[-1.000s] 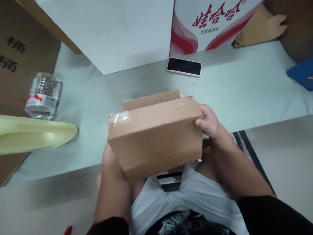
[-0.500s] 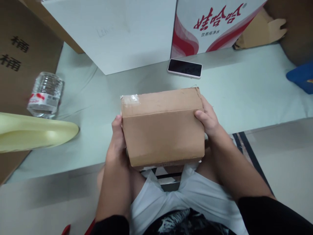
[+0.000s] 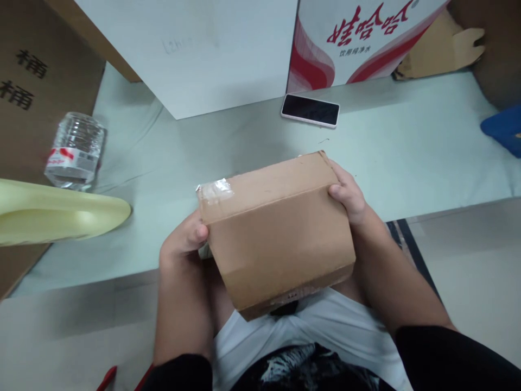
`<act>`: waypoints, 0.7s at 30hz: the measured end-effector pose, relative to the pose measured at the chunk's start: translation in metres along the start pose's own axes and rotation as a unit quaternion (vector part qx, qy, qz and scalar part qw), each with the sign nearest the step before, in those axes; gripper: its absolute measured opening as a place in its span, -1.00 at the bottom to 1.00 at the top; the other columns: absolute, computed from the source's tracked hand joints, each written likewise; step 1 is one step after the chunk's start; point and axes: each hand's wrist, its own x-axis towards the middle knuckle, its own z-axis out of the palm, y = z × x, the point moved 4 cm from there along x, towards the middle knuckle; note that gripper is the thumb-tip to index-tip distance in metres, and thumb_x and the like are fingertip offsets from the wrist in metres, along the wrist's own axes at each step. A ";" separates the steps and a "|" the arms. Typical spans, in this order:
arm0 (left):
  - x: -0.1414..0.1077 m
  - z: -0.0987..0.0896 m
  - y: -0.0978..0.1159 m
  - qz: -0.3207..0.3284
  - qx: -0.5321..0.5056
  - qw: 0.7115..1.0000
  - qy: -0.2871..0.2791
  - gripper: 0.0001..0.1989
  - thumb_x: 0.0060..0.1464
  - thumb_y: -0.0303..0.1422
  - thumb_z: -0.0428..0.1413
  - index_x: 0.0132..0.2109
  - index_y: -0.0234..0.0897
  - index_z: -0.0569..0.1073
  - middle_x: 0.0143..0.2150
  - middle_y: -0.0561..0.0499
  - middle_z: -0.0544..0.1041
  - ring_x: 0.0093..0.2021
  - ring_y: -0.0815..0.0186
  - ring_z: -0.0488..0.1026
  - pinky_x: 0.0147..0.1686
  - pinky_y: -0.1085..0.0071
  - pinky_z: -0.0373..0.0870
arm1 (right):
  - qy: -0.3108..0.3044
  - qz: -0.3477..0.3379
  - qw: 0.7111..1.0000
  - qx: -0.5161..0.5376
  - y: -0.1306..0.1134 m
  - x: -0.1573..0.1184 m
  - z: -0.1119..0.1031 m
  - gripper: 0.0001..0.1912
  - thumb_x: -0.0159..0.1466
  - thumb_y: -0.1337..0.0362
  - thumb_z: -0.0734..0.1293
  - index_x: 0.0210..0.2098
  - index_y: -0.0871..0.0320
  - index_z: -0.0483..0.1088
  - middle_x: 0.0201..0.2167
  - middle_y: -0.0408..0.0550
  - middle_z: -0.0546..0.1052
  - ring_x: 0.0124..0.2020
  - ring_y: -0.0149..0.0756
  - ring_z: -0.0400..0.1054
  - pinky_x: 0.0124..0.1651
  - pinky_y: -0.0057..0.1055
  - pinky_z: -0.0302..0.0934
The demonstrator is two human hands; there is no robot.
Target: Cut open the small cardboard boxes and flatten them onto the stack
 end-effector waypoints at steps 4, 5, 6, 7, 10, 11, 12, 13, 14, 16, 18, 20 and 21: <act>0.000 0.003 -0.003 -0.034 -0.001 0.996 -0.082 -0.19 -0.10 0.29 0.35 0.09 -0.26 0.61 0.10 -0.29 0.67 0.37 -0.32 0.43 0.31 -0.16 0.46 | 0.012 -0.009 1.000 -0.014 0.000 0.001 -0.001 -0.27 0.17 -0.31 0.43 0.18 -0.05 0.45 0.19 -0.01 0.58 0.22 0.11 0.47 0.28 0.05 0.37; -0.001 0.004 -0.002 -0.021 -0.008 0.998 -0.067 -0.21 -0.06 0.28 0.32 0.08 -0.25 0.62 0.08 -0.28 0.68 0.37 -0.31 0.43 0.32 -0.15 0.45 | 0.015 -0.013 1.000 -0.021 0.001 0.001 -0.001 -0.27 0.18 -0.32 0.42 0.18 -0.06 0.44 0.19 -0.01 0.57 0.21 0.11 0.47 0.27 0.05 0.37; -0.001 0.005 -0.002 -0.010 -0.013 0.998 -0.054 -0.25 -0.03 0.27 0.30 0.06 -0.25 0.63 0.06 -0.26 0.69 0.37 -0.29 0.45 0.32 -0.14 0.45 | 0.017 -0.019 0.999 -0.028 0.002 0.002 -0.001 -0.28 0.19 -0.33 0.41 0.18 -0.07 0.43 0.20 -0.02 0.56 0.21 0.10 0.47 0.27 0.05 0.38; -0.002 0.007 -0.002 -0.001 -0.018 0.999 -0.043 -0.29 -0.01 0.27 0.29 0.04 -0.23 0.63 0.03 -0.24 0.70 0.35 -0.28 0.47 0.32 -0.14 0.46 | 0.019 -0.029 0.999 -0.035 0.002 0.003 -0.001 -0.28 0.19 -0.33 0.40 0.19 -0.09 0.41 0.20 -0.03 0.56 0.22 0.09 0.47 0.27 0.05 0.38; -0.003 0.010 -0.003 0.011 -0.031 0.999 -0.030 -0.32 0.03 0.27 0.25 0.04 -0.18 0.63 -0.03 -0.19 0.72 0.30 -0.26 0.53 0.29 -0.15 0.48 | 0.024 -0.070 0.995 -0.063 0.005 0.006 -0.001 -0.26 0.21 -0.35 0.38 0.24 -0.15 0.33 0.25 -0.06 0.50 0.25 0.06 0.44 0.29 0.06 0.36; -0.003 0.010 -0.002 0.016 -0.038 0.999 -0.027 -0.31 0.02 0.27 0.26 0.07 -0.16 0.62 -0.02 -0.18 0.71 0.29 -0.25 0.53 0.28 -0.16 0.49 | 0.028 -0.085 0.993 -0.078 0.006 0.007 -0.002 -0.24 0.21 -0.37 0.37 0.26 -0.16 0.30 0.26 -0.05 0.48 0.26 0.05 0.43 0.29 0.05 0.37; -0.003 0.009 -0.002 0.020 -0.044 0.999 -0.025 -0.28 -0.01 0.26 0.28 0.10 -0.16 0.60 0.01 -0.19 0.71 0.30 -0.25 0.53 0.28 -0.17 0.49 | 0.036 -0.096 0.990 -0.097 0.007 0.008 -0.003 -0.21 0.20 -0.39 0.36 0.28 -0.16 0.27 0.26 -0.04 0.47 0.26 0.05 0.42 0.29 0.06 0.36; -0.003 0.009 -0.001 0.021 -0.046 0.998 -0.026 -0.25 -0.04 0.25 0.31 0.14 -0.15 0.59 0.05 -0.19 0.69 0.31 -0.26 0.51 0.29 -0.17 0.49 | 0.049 -0.104 0.986 -0.120 0.008 0.009 -0.004 -0.17 0.20 -0.42 0.34 0.30 -0.16 0.24 0.25 -0.03 0.45 0.27 0.05 0.41 0.30 0.06 0.35; -0.002 0.008 0.000 0.019 -0.044 0.998 -0.030 -0.21 -0.10 0.22 0.36 0.17 -0.15 0.57 0.09 -0.20 0.68 0.32 -0.27 0.50 0.29 -0.16 0.49 | 0.066 -0.108 0.981 -0.144 0.009 0.010 -0.006 -0.15 0.20 -0.44 0.32 0.32 -0.16 0.22 0.24 -0.01 0.44 0.27 0.06 0.39 0.31 0.08 0.34; 0.000 0.007 0.002 0.025 -0.039 0.999 -0.012 -0.15 -0.20 0.14 0.45 0.21 -0.09 0.52 0.13 -0.16 0.66 0.31 -0.24 0.51 0.29 -0.13 0.50 | 0.113 -0.109 0.970 -0.186 0.012 0.011 -0.013 -0.13 0.23 -0.43 0.28 0.37 -0.18 0.16 0.23 0.02 0.42 0.30 0.08 0.36 0.35 0.14 0.30; 0.003 0.005 0.006 0.030 -0.047 0.997 0.061 -0.17 -0.23 0.05 0.48 0.22 0.00 0.50 0.16 -0.07 0.65 0.27 -0.16 0.56 0.28 -0.07 0.51 | 0.169 -0.108 0.957 -0.211 0.015 0.010 -0.021 -0.19 0.29 -0.37 0.25 0.41 -0.22 0.11 0.28 0.03 0.38 0.36 0.11 0.30 0.38 0.20 0.25; 0.007 0.003 0.012 0.040 -0.064 0.986 0.150 -0.25 -0.22 0.03 0.48 0.14 -0.01 0.53 0.11 -0.01 0.68 0.21 -0.11 0.60 0.27 -0.02 0.53 | 0.212 -0.113 0.947 -0.215 0.018 0.010 -0.029 -0.29 0.36 -0.29 0.21 0.41 -0.26 0.11 0.35 0.00 0.35 0.43 0.12 0.24 0.41 0.24 0.21; 0.010 0.004 0.017 0.053 -0.065 0.979 0.186 -0.31 -0.21 0.04 0.46 0.08 -0.05 0.57 0.05 -0.01 0.69 0.19 -0.11 0.61 0.27 -0.01 0.53 | 0.222 -0.114 0.945 -0.211 0.020 0.011 -0.033 -0.34 0.37 -0.25 0.20 0.39 -0.26 0.14 0.36 -0.01 0.34 0.45 0.11 0.23 0.41 0.25 0.21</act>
